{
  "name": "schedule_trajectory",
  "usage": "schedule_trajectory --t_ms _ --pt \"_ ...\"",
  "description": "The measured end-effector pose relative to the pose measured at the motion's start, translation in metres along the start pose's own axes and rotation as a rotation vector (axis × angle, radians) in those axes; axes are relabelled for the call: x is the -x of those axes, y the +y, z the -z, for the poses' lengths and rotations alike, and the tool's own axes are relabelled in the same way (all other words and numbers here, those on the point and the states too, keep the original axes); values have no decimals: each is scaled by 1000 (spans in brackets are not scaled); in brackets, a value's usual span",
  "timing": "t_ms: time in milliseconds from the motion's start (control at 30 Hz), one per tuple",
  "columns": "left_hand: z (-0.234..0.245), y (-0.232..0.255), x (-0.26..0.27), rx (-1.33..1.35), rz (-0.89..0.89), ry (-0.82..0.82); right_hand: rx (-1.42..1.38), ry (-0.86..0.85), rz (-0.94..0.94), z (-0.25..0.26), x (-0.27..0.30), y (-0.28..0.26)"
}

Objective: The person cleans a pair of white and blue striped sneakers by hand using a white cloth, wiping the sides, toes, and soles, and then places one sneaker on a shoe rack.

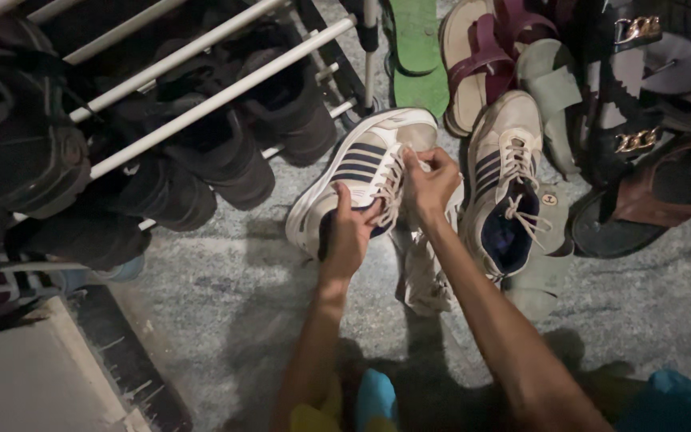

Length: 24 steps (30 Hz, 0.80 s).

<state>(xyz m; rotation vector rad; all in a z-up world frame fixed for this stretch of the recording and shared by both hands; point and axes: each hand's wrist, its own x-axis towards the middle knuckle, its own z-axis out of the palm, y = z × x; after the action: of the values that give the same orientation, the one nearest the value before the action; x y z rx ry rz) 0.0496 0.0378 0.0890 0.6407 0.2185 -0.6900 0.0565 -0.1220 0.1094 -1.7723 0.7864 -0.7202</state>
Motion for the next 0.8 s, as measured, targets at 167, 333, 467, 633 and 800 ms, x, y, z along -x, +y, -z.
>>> schedule_trajectory --t_ms 167,333,467,633,800 --pt "-14 -11 6 -428 -281 -11 143 -63 -32 15 -5 10" --pt "-8 -30 -18 -705 -580 144 259 -148 -141 36 6 28" --pt "7 -35 -24 -550 -424 291 236 -202 -232 42 17 26" --pt "1 -23 -17 -456 -437 219 219 -176 -31 60 12 1" --pt "-12 -17 -13 -569 -458 205 101 -167 109 50 4 -26"
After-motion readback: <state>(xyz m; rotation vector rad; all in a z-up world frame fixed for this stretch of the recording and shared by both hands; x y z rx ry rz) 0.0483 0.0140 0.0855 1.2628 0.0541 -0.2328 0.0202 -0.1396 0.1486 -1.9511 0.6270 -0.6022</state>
